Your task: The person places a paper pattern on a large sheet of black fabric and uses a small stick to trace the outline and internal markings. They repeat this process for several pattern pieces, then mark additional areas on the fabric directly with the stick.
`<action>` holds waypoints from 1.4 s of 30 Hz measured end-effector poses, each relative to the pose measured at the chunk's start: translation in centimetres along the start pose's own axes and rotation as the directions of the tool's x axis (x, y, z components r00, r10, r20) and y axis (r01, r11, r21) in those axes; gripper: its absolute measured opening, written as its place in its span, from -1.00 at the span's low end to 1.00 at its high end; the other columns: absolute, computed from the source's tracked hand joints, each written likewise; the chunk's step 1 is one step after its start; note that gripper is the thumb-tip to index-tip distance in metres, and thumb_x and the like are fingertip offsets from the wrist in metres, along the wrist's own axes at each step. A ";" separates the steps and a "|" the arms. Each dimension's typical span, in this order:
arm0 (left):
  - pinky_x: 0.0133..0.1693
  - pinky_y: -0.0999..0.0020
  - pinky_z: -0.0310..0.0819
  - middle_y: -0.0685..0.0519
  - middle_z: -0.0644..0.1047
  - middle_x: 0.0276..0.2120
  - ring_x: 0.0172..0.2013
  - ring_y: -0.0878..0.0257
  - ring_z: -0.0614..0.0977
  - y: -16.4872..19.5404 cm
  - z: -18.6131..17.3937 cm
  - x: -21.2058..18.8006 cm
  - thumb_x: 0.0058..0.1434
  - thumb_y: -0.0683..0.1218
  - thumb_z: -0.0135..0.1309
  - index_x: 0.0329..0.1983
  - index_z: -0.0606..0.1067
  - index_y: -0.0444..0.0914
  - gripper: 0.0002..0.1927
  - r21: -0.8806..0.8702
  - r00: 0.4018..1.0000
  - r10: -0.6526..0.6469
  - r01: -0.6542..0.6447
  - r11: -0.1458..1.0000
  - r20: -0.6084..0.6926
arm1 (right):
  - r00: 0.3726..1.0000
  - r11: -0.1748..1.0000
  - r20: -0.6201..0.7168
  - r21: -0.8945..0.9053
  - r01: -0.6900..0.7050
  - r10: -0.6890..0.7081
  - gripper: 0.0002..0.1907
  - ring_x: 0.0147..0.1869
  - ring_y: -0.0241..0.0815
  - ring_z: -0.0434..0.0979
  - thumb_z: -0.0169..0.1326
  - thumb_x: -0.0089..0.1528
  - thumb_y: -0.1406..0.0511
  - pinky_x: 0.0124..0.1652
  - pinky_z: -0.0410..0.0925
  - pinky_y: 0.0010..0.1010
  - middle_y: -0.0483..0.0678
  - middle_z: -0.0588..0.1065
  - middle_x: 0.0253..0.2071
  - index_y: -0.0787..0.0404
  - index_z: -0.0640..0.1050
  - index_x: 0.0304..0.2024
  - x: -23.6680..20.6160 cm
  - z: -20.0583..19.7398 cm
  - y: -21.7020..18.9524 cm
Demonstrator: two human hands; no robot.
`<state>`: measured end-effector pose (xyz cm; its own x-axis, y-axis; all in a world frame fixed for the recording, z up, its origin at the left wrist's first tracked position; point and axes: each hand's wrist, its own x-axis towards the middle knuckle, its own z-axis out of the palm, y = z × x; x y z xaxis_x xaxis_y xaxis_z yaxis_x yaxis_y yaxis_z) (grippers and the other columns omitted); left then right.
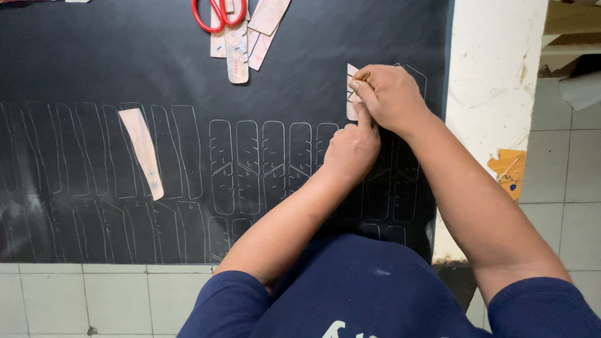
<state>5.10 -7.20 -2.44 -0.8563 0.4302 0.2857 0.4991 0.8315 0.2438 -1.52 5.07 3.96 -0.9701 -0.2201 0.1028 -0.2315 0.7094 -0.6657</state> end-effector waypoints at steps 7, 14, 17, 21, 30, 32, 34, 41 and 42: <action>-0.56 0.27 0.55 -0.39 0.53 0.03 -0.59 0.18 0.58 -0.3 0.0 0.1 0.23 -0.15 0.04 0.09 0.40 -0.63 -0.52 -0.008 0.994 0.033 -0.034 0.999 -0.104 | 0.989 0.991 -0.065 -0.034 0.130 -0.132 -0.84 -0.22 -0.01 0.60 0.12 0.38 0.28 -0.14 0.41 -0.24 -0.01 0.59 -0.27 0.25 0.63 -0.22 -0.1 0.0 0.1; -0.51 0.29 0.53 -0.27 0.51 -0.12 -0.54 0.20 0.59 -0.3 -0.6 0.4 0.29 -0.12 0.05 0.12 0.45 -0.58 -0.54 0.049 1.000 0.025 -0.025 0.998 -0.002 | 0.990 0.991 -0.072 -0.053 0.121 -0.125 -0.85 -0.19 0.01 0.60 0.12 0.36 0.29 -0.11 0.39 -0.21 -0.02 0.61 -0.25 0.23 0.63 -0.23 -0.2 0.3 0.1; -0.29 0.25 0.50 -0.34 0.50 0.11 -0.29 0.13 0.60 -0.5 -1.6 0.4 0.24 -0.17 0.03 0.05 0.52 -0.44 -0.65 0.074 0.994 0.099 -0.102 0.992 0.040 | 0.961 0.967 -0.153 -0.148 0.208 -0.230 -0.85 -0.16 0.04 0.60 0.13 0.37 0.30 -0.08 0.40 -0.17 -0.01 0.61 -0.26 0.24 0.64 -0.25 -0.1 0.5 0.1; 0.12 0.08 0.28 -0.25 0.48 0.11 0.10 -0.01 0.49 -0.7 -2.8 0.6 0.22 -0.13 -0.01 0.01 0.56 -0.40 -0.64 0.132 0.993 0.103 -0.095 0.987 -0.050 | 0.986 0.978 -0.070 -0.153 0.142 -0.154 -0.81 -0.20 0.02 0.62 0.11 0.39 0.28 -0.11 0.45 -0.20 0.04 0.60 -0.28 0.26 0.64 -0.25 0.4 0.2 0.6; 0.11 0.12 0.27 -0.03 0.50 -0.03 0.08 0.11 0.49 -2.3 -3.3 1.4 0.21 -0.12 0.02 -0.24 0.56 -0.24 -0.85 0.034 0.990 0.140 -0.139 0.990 -0.021 | 0.997 0.998 -0.053 -0.007 0.055 -0.055 -0.78 -0.22 -0.02 0.63 0.11 0.40 0.23 -0.22 0.44 -0.27 0.03 0.61 -0.28 0.25 0.65 -0.19 1.7 0.2 1.2; 0.07 0.14 0.27 0.03 0.49 -0.11 0.04 0.15 0.50 -2.7 -3.2 1.5 0.21 -0.13 0.03 -0.24 0.55 -0.21 -0.88 -0.013 0.990 0.142 -0.142 0.990 -0.026 | 1.000 1.000 -0.027 0.001 0.002 -0.002 -0.78 -0.24 -0.03 0.63 0.11 0.38 0.22 -0.23 0.44 -0.28 0.03 0.61 -0.28 0.24 0.65 -0.18 1.7 0.1 1.4; 0.04 0.18 0.28 0.07 0.47 -0.15 -0.01 0.20 0.51 -3.2 -3.3 1.3 0.18 -0.14 0.03 -0.21 0.55 -0.20 -0.86 -0.049 0.987 0.145 -0.149 0.988 -0.071 | 0.998 0.999 -0.051 -0.026 0.030 -0.032 -0.80 -0.22 -0.02 0.63 0.12 0.38 0.23 -0.20 0.44 -0.26 0.02 0.61 -0.26 0.23 0.65 -0.18 1.7 0.2 1.5; 0.07 0.19 0.27 0.05 0.49 0.16 -0.04 0.21 0.52 -4.9 -2.5 1.5 0.15 -0.18 0.07 -0.17 0.54 -0.11 -0.81 -0.226 0.991 0.063 -0.088 0.970 -0.118 | 0.962 0.963 -0.152 -0.186 0.197 -0.226 -0.81 -0.14 0.02 0.60 0.13 0.41 0.26 -0.02 0.37 -0.15 -0.02 0.61 -0.28 0.21 0.63 -0.26 2.0 0.8 1.8; 0.08 0.18 0.27 0.07 0.49 0.16 -0.01 0.19 0.51 -5.0 -2.4 1.4 0.15 -0.18 0.09 -0.13 0.54 -0.11 -0.79 -0.250 0.993 0.056 -0.081 0.965 -0.104 | 0.965 0.963 -0.148 -0.192 0.187 -0.217 -0.80 -0.15 0.02 0.60 0.13 0.41 0.25 -0.01 0.37 -0.14 -0.03 0.60 -0.29 0.21 0.63 -0.27 2.0 0.9 1.9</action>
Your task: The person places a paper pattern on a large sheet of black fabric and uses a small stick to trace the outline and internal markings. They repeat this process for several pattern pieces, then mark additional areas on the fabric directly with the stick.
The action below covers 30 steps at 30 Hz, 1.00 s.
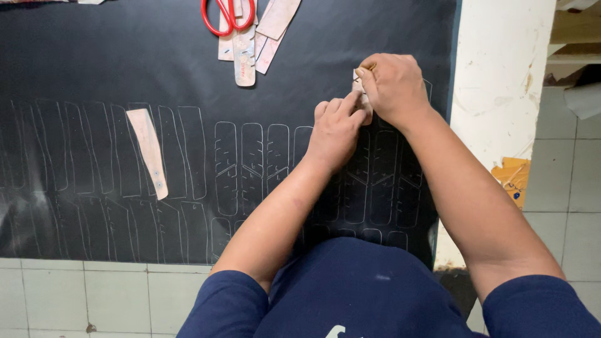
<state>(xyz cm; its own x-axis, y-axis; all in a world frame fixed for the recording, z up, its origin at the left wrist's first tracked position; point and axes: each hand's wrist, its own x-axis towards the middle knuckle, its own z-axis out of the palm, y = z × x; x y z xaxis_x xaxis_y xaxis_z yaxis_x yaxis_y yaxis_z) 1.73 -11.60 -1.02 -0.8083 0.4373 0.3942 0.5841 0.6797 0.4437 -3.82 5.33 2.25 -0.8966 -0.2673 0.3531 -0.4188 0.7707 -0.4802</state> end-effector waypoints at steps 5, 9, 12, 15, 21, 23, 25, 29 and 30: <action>0.21 -0.04 0.16 0.12 0.47 0.17 0.25 0.06 0.41 -0.5 0.1 -0.1 0.09 -0.17 0.18 -0.13 0.55 -0.10 -0.74 -0.003 1.000 -0.014 0.014 1.000 -0.023 | 0.999 0.999 -0.037 -0.040 -0.009 0.007 -0.80 -0.13 0.04 0.60 0.13 0.42 0.25 -0.04 0.38 -0.14 0.00 0.60 -0.26 0.23 0.62 -0.24 0.2 0.2 0.0; 0.33 -0.22 0.00 0.17 0.47 0.17 0.35 0.00 0.33 -0.4 0.0 -0.2 0.07 -0.16 0.21 -0.17 0.56 -0.03 -0.75 0.002 0.997 -0.073 0.073 0.997 0.038 | 0.993 0.993 0.033 -0.038 -0.110 0.111 -0.78 -0.19 0.06 0.60 0.14 0.40 0.23 -0.14 0.43 -0.18 0.06 0.60 -0.26 0.25 0.64 -0.22 0.4 -0.2 0.3; 0.34 -0.24 -0.03 0.17 0.46 0.16 0.35 0.00 0.32 -0.5 -0.1 -0.1 0.07 -0.16 0.22 -0.17 0.56 -0.01 -0.75 -0.019 0.994 -0.085 0.086 0.996 0.067 | 0.997 0.996 0.014 0.046 -0.075 0.074 -0.80 -0.17 0.03 0.62 0.13 0.41 0.24 -0.17 0.44 -0.21 0.03 0.61 -0.23 0.23 0.65 -0.19 0.5 -0.2 0.3; 0.34 -0.24 -0.02 0.18 0.46 0.16 0.35 0.02 0.32 -0.4 0.0 -0.1 0.08 -0.15 0.22 -0.17 0.56 0.01 -0.74 -0.025 0.994 -0.090 0.091 0.995 0.057 | 0.996 0.995 0.034 0.050 -0.085 0.083 -0.80 -0.14 0.02 0.62 0.11 0.43 0.25 -0.13 0.44 -0.20 0.00 0.61 -0.23 0.23 0.64 -0.20 0.7 0.1 0.3; 0.36 -0.24 -0.05 0.20 0.46 0.19 0.37 0.04 0.32 -0.6 0.2 0.0 0.12 -0.14 0.21 -0.01 0.52 -0.10 -0.66 -0.033 0.993 -0.108 0.109 0.993 0.041 | 0.995 0.996 -0.059 0.045 -0.073 0.075 -0.83 -0.09 0.05 0.60 0.13 0.42 0.26 -0.07 0.43 -0.17 0.00 0.61 -0.20 0.23 0.64 -0.19 0.6 0.4 0.4; 0.36 -0.23 -0.06 0.20 0.47 0.18 0.37 0.04 0.32 -0.6 0.2 -0.1 0.12 -0.14 0.21 -0.02 0.52 -0.12 -0.67 -0.044 0.992 -0.115 0.117 0.992 0.045 | 0.995 0.996 -0.061 0.051 -0.078 0.081 -0.83 -0.09 0.05 0.60 0.13 0.42 0.26 -0.07 0.42 -0.16 0.00 0.61 -0.20 0.23 0.64 -0.18 0.3 0.2 0.4; 0.36 -0.21 -0.06 0.20 0.48 0.17 0.36 0.04 0.32 -0.7 0.2 -0.2 0.12 -0.14 0.20 -0.07 0.52 -0.11 -0.71 -0.058 0.992 -0.115 0.118 0.991 0.052 | 0.995 0.995 -0.047 0.045 -0.088 0.090 -0.83 -0.09 0.06 0.60 0.13 0.43 0.27 -0.06 0.42 -0.16 0.01 0.61 -0.19 0.23 0.64 -0.17 0.0 -0.2 0.4; 0.37 -0.20 -0.07 0.21 0.50 0.16 0.37 0.07 0.33 -1.1 0.4 -0.2 0.19 -0.13 0.19 -0.10 0.53 -0.11 -0.80 -0.081 0.993 -0.113 0.115 0.990 0.026 | 0.985 0.985 0.017 0.014 -0.174 0.174 -0.83 -0.09 0.06 0.60 0.12 0.43 0.26 -0.07 0.42 -0.15 0.02 0.61 -0.20 0.22 0.64 -0.17 -1.1 -1.7 0.7; 0.37 -0.21 -0.07 0.21 0.50 0.16 0.37 0.07 0.33 -1.2 0.5 -0.1 0.22 -0.13 0.18 -0.11 0.52 -0.13 -0.82 -0.083 0.993 -0.116 0.118 0.990 0.023 | 0.977 0.978 0.034 0.008 -0.209 0.209 -0.83 -0.10 0.06 0.60 0.11 0.43 0.26 -0.08 0.41 -0.15 0.03 0.61 -0.20 0.22 0.64 -0.18 -1.4 -2.0 0.7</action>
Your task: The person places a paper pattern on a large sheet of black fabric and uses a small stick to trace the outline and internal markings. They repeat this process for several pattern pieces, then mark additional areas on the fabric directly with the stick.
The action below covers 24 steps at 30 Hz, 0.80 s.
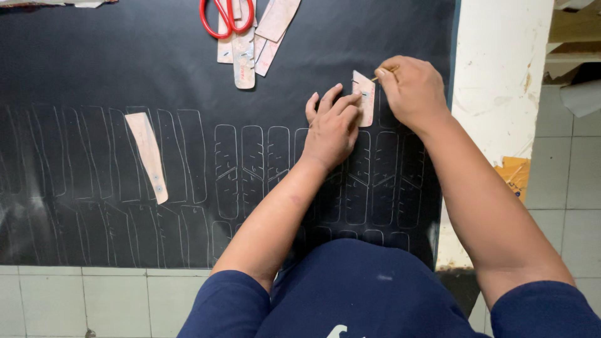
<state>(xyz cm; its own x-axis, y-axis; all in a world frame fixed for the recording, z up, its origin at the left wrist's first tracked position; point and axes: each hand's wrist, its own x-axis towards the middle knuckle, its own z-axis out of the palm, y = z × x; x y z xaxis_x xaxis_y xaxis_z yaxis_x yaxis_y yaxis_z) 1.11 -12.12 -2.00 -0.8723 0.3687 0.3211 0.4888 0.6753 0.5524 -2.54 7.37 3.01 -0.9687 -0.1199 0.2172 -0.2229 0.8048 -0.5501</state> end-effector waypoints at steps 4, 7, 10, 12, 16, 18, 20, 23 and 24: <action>0.37 -0.21 -0.09 0.20 0.50 0.18 0.38 0.05 0.32 0.0 0.2 -0.1 0.25 -0.14 0.19 -0.19 0.52 -0.15 -0.89 -0.027 1.000 0.004 -0.004 1.000 0.000 | 0.997 0.999 -0.066 0.010 0.048 -0.048 -0.82 -0.04 0.08 0.58 0.11 0.44 0.26 -0.02 0.41 -0.15 0.03 0.61 -0.16 0.24 0.64 -0.16 -1.4 -0.4 0.3; 0.36 -0.23 -0.10 0.18 0.50 0.18 0.37 0.03 0.32 -0.2 -0.1 -0.2 0.12 -0.20 0.18 -0.16 0.55 -0.14 -0.79 -0.072 0.999 0.007 -0.005 0.997 0.031 | 0.994 0.997 -0.077 -0.011 0.072 -0.073 -0.82 -0.02 0.08 0.58 0.11 0.45 0.27 0.03 0.40 -0.16 0.03 0.61 -0.12 0.23 0.64 -0.16 -2.3 -0.3 0.1; 0.37 -0.22 -0.11 0.20 0.51 0.18 0.38 0.03 0.31 -0.3 -0.3 -0.2 0.11 -0.24 0.18 -0.17 0.56 -0.13 -0.78 -0.097 0.999 0.004 -0.001 0.995 0.034 | 0.996 0.998 -0.057 0.008 0.063 -0.063 -0.84 -0.01 0.06 0.58 0.10 0.44 0.28 0.05 0.39 -0.16 0.02 0.60 -0.14 0.22 0.64 -0.16 -4.0 -0.5 -0.6; 0.37 -0.23 -0.11 0.19 0.50 0.19 0.38 0.03 0.31 -0.3 -0.3 -0.1 0.12 -0.24 0.18 -0.16 0.56 -0.14 -0.78 -0.105 0.999 0.006 -0.003 0.994 0.031 | 0.995 0.997 -0.065 0.018 0.071 -0.070 -0.85 -0.02 0.07 0.58 0.11 0.41 0.29 0.04 0.38 -0.16 0.02 0.59 -0.16 0.23 0.63 -0.16 -5.6 -0.6 -1.4; 0.37 -0.22 -0.10 0.20 0.50 0.20 0.38 0.04 0.31 -0.4 -0.1 -0.3 0.13 -0.25 0.17 -0.15 0.56 -0.14 -0.77 -0.094 0.999 0.004 -0.001 0.996 0.036 | 0.990 0.990 -0.065 0.045 0.131 -0.128 -0.91 -0.09 0.05 0.55 0.15 0.38 0.33 0.02 0.37 -0.16 0.01 0.56 -0.23 0.25 0.60 -0.19 -7.6 -1.0 -2.9; 0.37 -0.22 -0.10 0.19 0.50 0.20 0.38 0.04 0.31 -0.4 0.0 -0.4 0.12 -0.26 0.16 -0.15 0.56 -0.14 -0.76 -0.087 0.999 0.010 -0.007 0.996 0.036 | 0.985 0.985 -0.075 0.058 0.160 -0.156 -0.94 -0.13 0.03 0.54 0.16 0.36 0.36 0.01 0.37 -0.17 -0.01 0.54 -0.27 0.25 0.59 -0.20 -7.8 -1.0 -3.5; 0.37 -0.22 -0.10 0.19 0.51 0.20 0.38 0.03 0.31 -0.5 0.1 -0.3 0.12 -0.25 0.16 -0.15 0.55 -0.13 -0.76 -0.080 0.999 0.015 -0.013 0.997 0.033 | 0.978 0.979 -0.078 0.039 0.199 -0.195 -0.93 -0.15 0.02 0.53 0.18 0.34 0.37 -0.01 0.36 -0.18 0.00 0.52 -0.29 0.25 0.57 -0.23 -7.5 -0.8 -4.0; 0.37 -0.23 -0.10 0.19 0.51 0.19 0.38 0.03 0.31 -0.4 0.2 -0.3 0.15 -0.22 0.17 -0.17 0.54 -0.14 -0.80 -0.087 1.000 0.015 -0.012 0.996 0.027 | 0.959 0.962 -0.092 0.026 0.272 -0.269 -0.92 -0.15 0.05 0.52 0.20 0.31 0.38 -0.03 0.35 -0.17 0.03 0.52 -0.28 0.27 0.56 -0.22 -7.1 -0.3 -4.9; 0.37 -0.23 -0.11 0.19 0.51 0.19 0.38 0.03 0.31 -0.4 0.2 -0.2 0.17 -0.20 0.17 -0.17 0.54 -0.14 -0.83 -0.096 1.000 0.015 -0.013 0.995 0.022 | 0.950 0.954 -0.100 0.023 0.300 -0.296 -0.92 -0.15 0.07 0.52 0.20 0.30 0.38 -0.03 0.35 -0.16 0.04 0.52 -0.28 0.28 0.56 -0.21 -7.0 -0.1 -5.1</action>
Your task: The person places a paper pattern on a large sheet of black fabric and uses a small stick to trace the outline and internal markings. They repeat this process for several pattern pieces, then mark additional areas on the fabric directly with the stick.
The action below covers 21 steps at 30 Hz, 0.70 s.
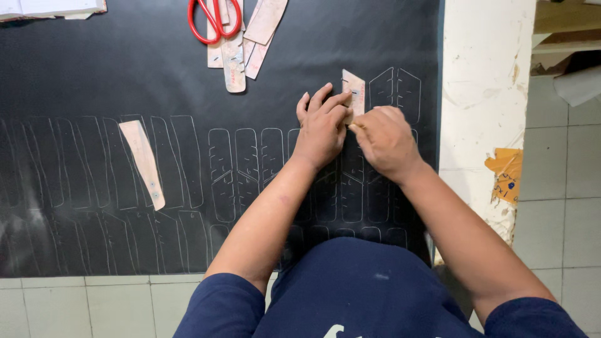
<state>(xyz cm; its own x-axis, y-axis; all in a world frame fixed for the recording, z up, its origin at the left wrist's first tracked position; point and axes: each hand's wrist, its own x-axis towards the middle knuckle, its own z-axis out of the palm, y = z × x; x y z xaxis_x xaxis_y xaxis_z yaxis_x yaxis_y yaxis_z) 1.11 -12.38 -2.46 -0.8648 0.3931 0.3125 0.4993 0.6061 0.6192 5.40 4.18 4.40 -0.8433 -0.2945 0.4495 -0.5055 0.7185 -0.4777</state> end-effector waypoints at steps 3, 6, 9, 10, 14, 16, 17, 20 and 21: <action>0.35 -0.24 -0.12 0.17 0.50 0.18 0.37 0.02 0.30 0.0 0.0 0.0 0.18 -0.16 0.20 -0.19 0.53 -0.14 -0.85 -0.006 1.000 -0.007 0.007 1.000 0.007 | 0.999 0.994 -0.016 0.101 -0.042 0.044 -0.93 -0.09 0.05 0.54 0.18 0.33 0.39 0.00 0.38 -0.19 0.04 0.55 -0.21 0.28 0.57 -0.17 0.3 0.8 -0.3; 0.36 -0.23 -0.11 0.18 0.51 0.18 0.37 0.02 0.31 -0.1 0.0 0.0 0.18 -0.18 0.18 -0.19 0.53 -0.13 -0.85 0.013 1.000 -0.001 0.001 1.000 0.004 | 0.998 0.991 -0.025 0.123 -0.061 0.064 -0.92 -0.07 0.07 0.57 0.18 0.32 0.39 -0.02 0.41 -0.18 0.05 0.57 -0.18 0.30 0.58 -0.18 -0.1 1.0 -0.1; 0.37 -0.22 -0.10 0.19 0.51 0.18 0.38 0.03 0.31 -0.1 0.0 -0.1 0.17 -0.21 0.16 -0.20 0.53 -0.13 -0.84 0.028 1.000 0.000 0.000 1.000 0.007 | 0.980 0.978 -0.074 0.116 -0.176 0.185 -0.93 -0.07 0.02 0.61 0.12 0.38 0.40 -0.02 0.44 -0.21 0.06 0.59 -0.15 0.30 0.60 -0.19 -0.2 0.7 1.0; 0.37 -0.22 -0.10 0.19 0.51 0.18 0.38 0.03 0.32 0.0 0.0 -0.1 0.16 -0.21 0.15 -0.21 0.53 -0.13 -0.84 0.032 1.000 -0.001 0.001 1.000 0.010 | 0.973 0.972 -0.093 0.120 -0.200 0.212 -0.92 -0.07 0.02 0.61 0.12 0.39 0.39 -0.03 0.45 -0.22 0.07 0.59 -0.15 0.31 0.61 -0.17 -0.1 0.6 1.4; 0.37 -0.22 -0.10 0.18 0.50 0.19 0.38 0.03 0.31 0.1 0.0 -0.1 0.12 -0.23 0.15 -0.22 0.52 -0.14 -0.82 0.032 1.000 0.006 -0.006 0.999 0.012 | 0.940 0.933 -0.093 0.186 -0.308 0.329 -0.88 -0.07 0.00 0.62 0.10 0.41 0.37 -0.06 0.45 -0.26 0.07 0.60 -0.14 0.32 0.62 -0.11 0.6 0.6 2.9; 0.37 -0.22 -0.11 0.16 0.50 0.20 0.38 0.02 0.31 0.1 -0.1 -0.1 0.12 -0.24 0.15 -0.24 0.51 -0.14 -0.83 0.050 1.000 0.007 -0.007 0.999 0.016 | 0.935 0.927 -0.083 0.186 -0.325 0.344 -0.87 -0.08 -0.01 0.63 0.10 0.41 0.36 -0.06 0.45 -0.28 0.06 0.61 -0.14 0.32 0.62 -0.11 0.9 0.7 3.3; 0.37 -0.22 -0.11 0.17 0.50 0.20 0.38 0.03 0.31 0.1 -0.1 0.0 0.12 -0.24 0.15 -0.23 0.51 -0.14 -0.83 0.050 1.000 0.008 -0.008 0.999 0.012 | 0.938 0.935 -0.089 0.161 -0.317 0.334 -0.87 -0.08 -0.01 0.63 0.10 0.42 0.36 -0.06 0.45 -0.28 0.06 0.61 -0.15 0.32 0.62 -0.12 1.0 0.8 3.3; 0.38 -0.21 -0.10 0.19 0.50 0.19 0.38 0.04 0.31 0.2 -0.1 0.0 0.13 -0.23 0.16 -0.23 0.51 -0.14 -0.83 0.039 1.000 0.005 -0.006 0.999 0.005 | 0.930 0.913 -0.056 0.219 -0.344 0.363 -0.85 -0.12 -0.04 0.64 0.10 0.41 0.34 -0.10 0.45 -0.29 0.06 0.61 -0.16 0.31 0.63 -0.11 1.1 1.3 3.5; 0.37 -0.21 -0.10 0.19 0.50 0.19 0.38 0.04 0.31 0.2 -0.1 0.0 0.13 -0.22 0.17 -0.23 0.51 -0.14 -0.83 0.033 1.000 0.003 -0.003 0.999 0.004 | 0.924 0.896 -0.037 0.259 -0.360 0.382 -0.85 -0.14 -0.05 0.64 0.10 0.40 0.33 -0.12 0.45 -0.29 0.06 0.61 -0.17 0.31 0.63 -0.11 1.1 1.4 3.5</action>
<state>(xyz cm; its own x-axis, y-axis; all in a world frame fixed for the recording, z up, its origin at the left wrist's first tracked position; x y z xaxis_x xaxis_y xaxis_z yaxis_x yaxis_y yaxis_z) 1.18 -12.33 -2.24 -0.8630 0.3975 0.3117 0.5035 0.6272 0.5942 2.43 5.51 2.12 -0.9650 0.0258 0.2611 -0.1968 0.5866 -0.7856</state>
